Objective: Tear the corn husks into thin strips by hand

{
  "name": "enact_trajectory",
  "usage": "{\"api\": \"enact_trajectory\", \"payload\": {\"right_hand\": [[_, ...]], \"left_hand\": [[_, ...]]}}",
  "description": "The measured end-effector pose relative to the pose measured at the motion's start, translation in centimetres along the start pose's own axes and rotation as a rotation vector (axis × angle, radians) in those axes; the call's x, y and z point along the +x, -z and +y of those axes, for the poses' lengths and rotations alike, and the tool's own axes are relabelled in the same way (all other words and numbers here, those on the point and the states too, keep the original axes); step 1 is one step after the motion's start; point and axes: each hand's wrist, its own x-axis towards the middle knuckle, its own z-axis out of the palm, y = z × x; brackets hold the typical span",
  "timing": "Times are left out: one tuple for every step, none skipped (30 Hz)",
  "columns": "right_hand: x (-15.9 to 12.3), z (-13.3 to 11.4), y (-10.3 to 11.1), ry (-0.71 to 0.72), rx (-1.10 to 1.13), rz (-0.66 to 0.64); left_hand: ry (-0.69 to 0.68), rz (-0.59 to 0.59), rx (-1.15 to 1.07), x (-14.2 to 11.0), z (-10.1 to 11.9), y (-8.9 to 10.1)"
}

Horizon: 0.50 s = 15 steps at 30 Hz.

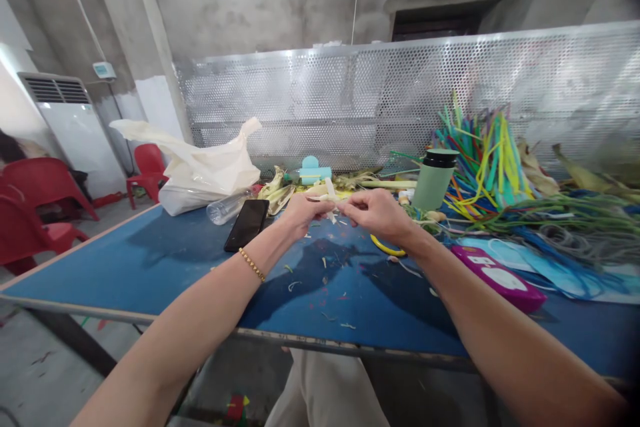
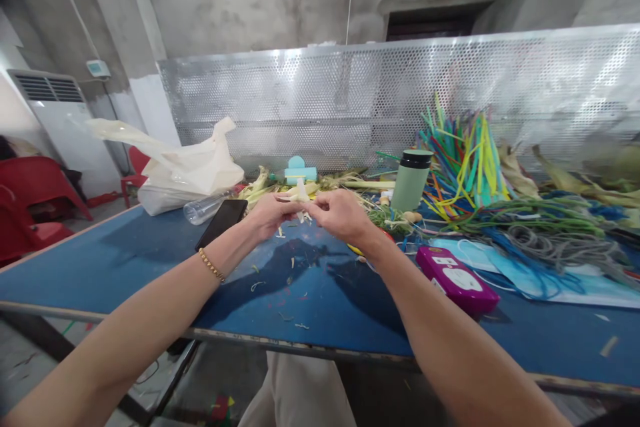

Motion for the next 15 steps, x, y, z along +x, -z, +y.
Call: {"api": "enact_trajectory", "payload": {"right_hand": [[0.0,0.0,-0.3,-0.005,-0.017,-0.025],[0.0,0.1,-0.6,-0.015,-0.022,-0.039],[0.0,0.3,-0.9,-0.031,-0.013,-0.049],[0.1,0.5,-1.2,-0.05,0.008,-0.05],[0.1,0.7,-1.5,-0.072,0.048,-0.055],[0.2,0.9,-1.8,-0.118,0.091,-0.06],[0.2,1.1,-2.0,-0.164,0.138,-0.057],[0.2,1.2,-2.2,-0.208,0.187,-0.054],[0.1,1.2,-2.3,-0.246,0.231,-0.048],[0.1,1.2,-2.4,-0.272,0.271,-0.035],[0.1,1.1,-2.4,-0.289,0.305,-0.025],[0.0,1.0,-2.3,-0.301,0.332,-0.019],[0.0,0.9,-2.3,-0.315,0.352,-0.016],[0.0,0.7,-2.3,-0.331,0.37,-0.016],[0.0,0.5,-2.3,-0.349,0.387,-0.023]], "left_hand": [[-0.007,-0.001,-0.012,0.0,0.0,0.0],[-0.014,-0.002,-0.019,0.0,-0.1,0.0],[-0.019,-0.001,-0.022,0.0,-0.1,0.0],[-0.023,-0.001,-0.022,0.0,-0.2,-0.1],[-0.024,-0.001,-0.022,0.1,-0.2,-0.1],[-0.022,-0.003,-0.023,0.1,-0.2,-0.1],[-0.018,-0.005,-0.028,0.1,-0.3,-0.1],[-0.009,-0.008,-0.037,0.1,-0.3,-0.1],[0.004,-0.013,-0.051,0.1,-0.3,0.0],[0.02,-0.021,-0.066,0.2,-0.3,0.0],[0.032,-0.027,-0.079,0.2,-0.3,0.0],[0.035,-0.031,-0.087,0.2,-0.2,0.1],[0.03,-0.033,-0.092,0.2,-0.2,0.1],[0.015,-0.031,-0.091,0.2,-0.1,0.1],[-0.003,-0.024,-0.088,0.1,-0.1,0.0]]}}
